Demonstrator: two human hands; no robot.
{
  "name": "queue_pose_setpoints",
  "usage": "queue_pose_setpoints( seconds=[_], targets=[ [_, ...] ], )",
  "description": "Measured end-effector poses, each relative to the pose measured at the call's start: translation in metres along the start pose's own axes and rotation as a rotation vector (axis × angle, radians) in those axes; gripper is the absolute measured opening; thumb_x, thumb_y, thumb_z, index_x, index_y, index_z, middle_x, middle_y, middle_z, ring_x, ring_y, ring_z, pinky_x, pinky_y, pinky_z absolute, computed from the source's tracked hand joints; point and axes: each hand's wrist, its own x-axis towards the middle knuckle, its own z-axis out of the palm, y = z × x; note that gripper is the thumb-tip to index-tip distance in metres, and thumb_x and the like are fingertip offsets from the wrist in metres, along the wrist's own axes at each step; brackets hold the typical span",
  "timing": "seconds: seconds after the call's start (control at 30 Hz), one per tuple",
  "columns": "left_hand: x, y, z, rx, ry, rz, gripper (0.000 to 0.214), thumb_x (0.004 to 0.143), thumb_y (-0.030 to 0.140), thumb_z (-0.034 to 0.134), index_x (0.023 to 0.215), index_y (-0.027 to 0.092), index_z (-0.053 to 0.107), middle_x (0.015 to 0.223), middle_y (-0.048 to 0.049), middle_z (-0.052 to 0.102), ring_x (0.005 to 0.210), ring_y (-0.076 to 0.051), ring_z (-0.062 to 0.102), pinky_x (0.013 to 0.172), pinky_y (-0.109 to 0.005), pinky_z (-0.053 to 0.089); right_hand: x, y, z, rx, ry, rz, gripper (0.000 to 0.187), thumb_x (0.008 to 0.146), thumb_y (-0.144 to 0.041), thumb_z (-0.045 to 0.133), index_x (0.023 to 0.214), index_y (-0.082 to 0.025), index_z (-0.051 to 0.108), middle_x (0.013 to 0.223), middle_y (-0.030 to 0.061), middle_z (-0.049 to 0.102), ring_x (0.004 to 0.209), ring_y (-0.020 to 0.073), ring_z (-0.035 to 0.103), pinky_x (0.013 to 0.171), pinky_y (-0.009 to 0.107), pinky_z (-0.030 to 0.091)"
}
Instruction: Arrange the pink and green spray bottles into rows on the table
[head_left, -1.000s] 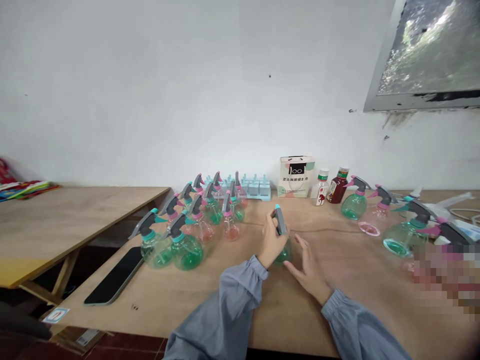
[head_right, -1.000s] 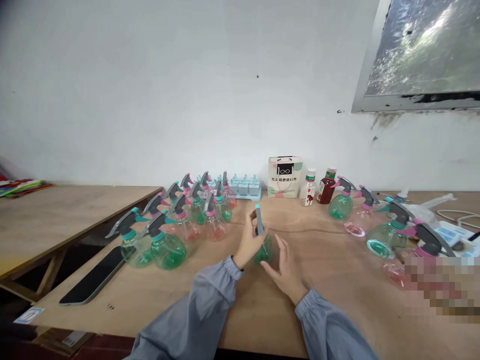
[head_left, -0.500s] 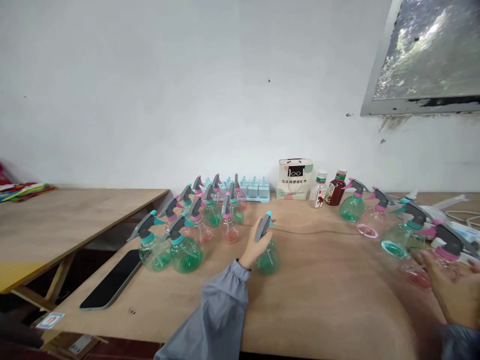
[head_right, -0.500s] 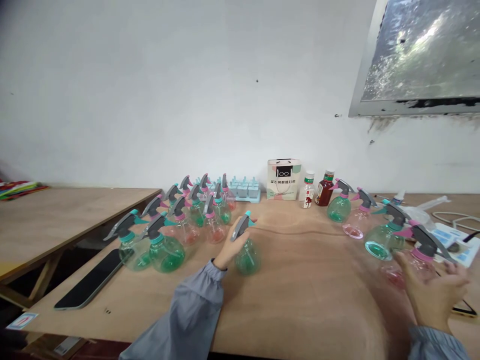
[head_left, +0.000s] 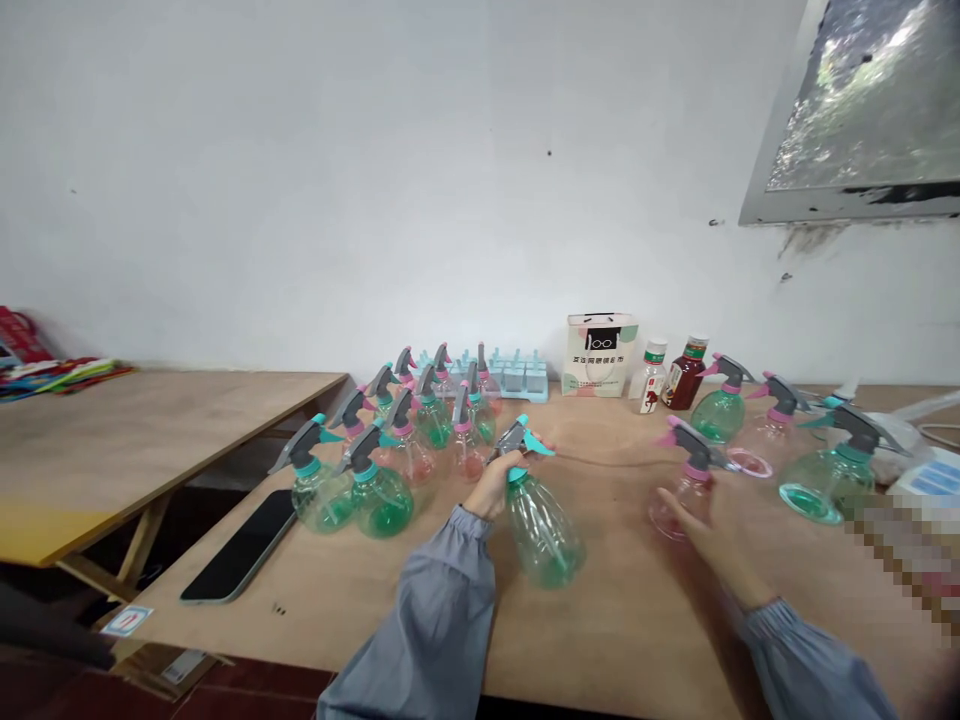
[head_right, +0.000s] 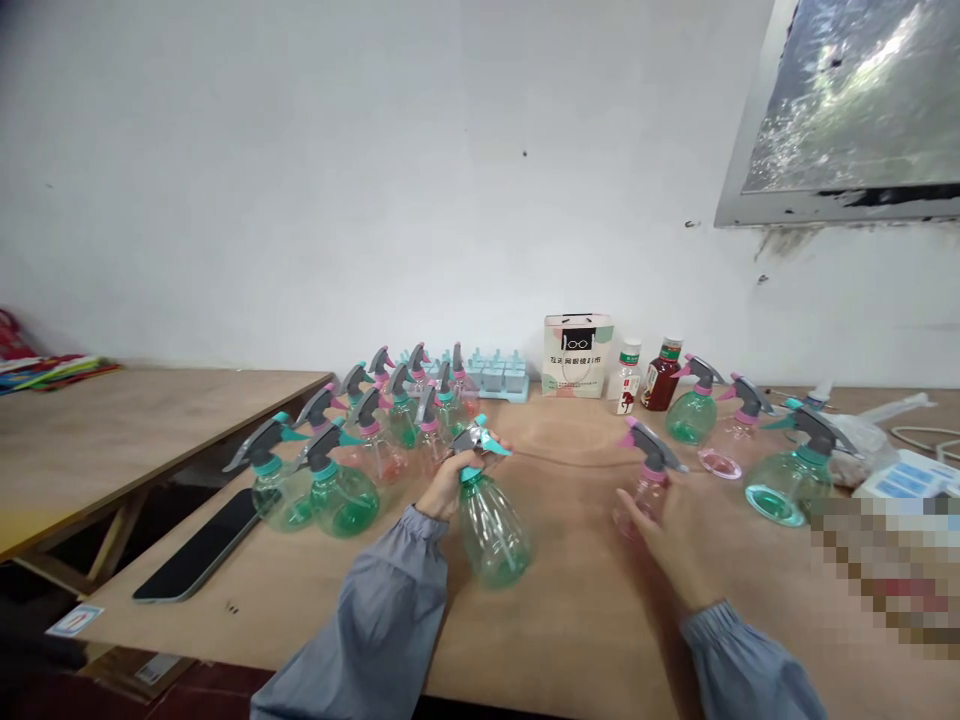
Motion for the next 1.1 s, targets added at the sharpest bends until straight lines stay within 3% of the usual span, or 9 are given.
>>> queue_pose_setpoints(
  seconds=[0.13, 0.27, 0.73, 0.9, 1.1],
  targets=[
    [0.001, -0.005, 0.002, 0.046, 0.014, -0.046, 0.019, 0.046, 0.020, 0.054, 0.064, 0.018, 0.060, 0.073, -0.0063, 0.072, 0.089, -0.027, 0.071, 0.087, -0.036, 0.053, -0.004, -0.022, 0.056, 0.108, -0.036, -0.020, 0.084, 0.075, -0.081, 0.056, 0.127, -0.015, 0.049, 0.113, 0.0177, 0.061, 0.105, 0.0333, 0.059, 0.091, 0.052, 0.048],
    [-0.001, -0.008, 0.004, 0.075, -0.059, -0.027, 0.028, 0.048, 0.020, 0.055, 0.074, 0.017, 0.065, 0.074, -0.0042, 0.072, 0.089, -0.026, 0.071, 0.088, -0.037, 0.052, -0.006, -0.033, 0.080, 0.148, -0.017, -0.058, 0.083, 0.077, -0.077, 0.057, 0.131, -0.015, 0.046, 0.118, 0.0184, 0.059, 0.108, 0.0325, 0.057, 0.095, 0.053, 0.046],
    [-0.003, -0.009, 0.006, 0.144, 0.011, 0.027, 0.033, 0.048, 0.025, 0.052, 0.077, 0.018, 0.064, 0.080, -0.0077, 0.072, 0.096, -0.030, 0.070, 0.090, -0.044, 0.053, -0.011, -0.034, 0.080, 0.186, -0.002, -0.042, 0.085, 0.078, -0.074, 0.061, 0.136, -0.014, 0.043, 0.123, 0.0186, 0.056, 0.114, 0.0323, 0.054, 0.099, 0.053, 0.044],
    [-0.005, -0.008, 0.007, 0.109, -0.054, 0.038, 0.033, 0.051, 0.022, 0.058, 0.084, 0.019, 0.066, 0.085, -0.0057, 0.074, 0.100, -0.029, 0.070, 0.098, -0.044, 0.051, -0.011, -0.035, 0.079, 0.200, -0.010, -0.038, 0.084, 0.078, -0.074, 0.061, 0.136, -0.016, 0.043, 0.123, 0.0175, 0.056, 0.114, 0.0319, 0.054, 0.099, 0.053, 0.043],
    [-0.007, -0.005, 0.007, 0.153, -0.007, -0.022, 0.018, 0.048, 0.024, 0.054, 0.064, 0.018, 0.060, 0.075, -0.0081, 0.071, 0.093, -0.030, 0.071, 0.090, -0.043, 0.054, -0.010, -0.033, 0.080, 0.190, -0.006, -0.040, 0.085, 0.077, -0.075, 0.061, 0.135, -0.015, 0.043, 0.124, 0.0183, 0.056, 0.113, 0.0324, 0.054, 0.098, 0.053, 0.043]
  ],
)
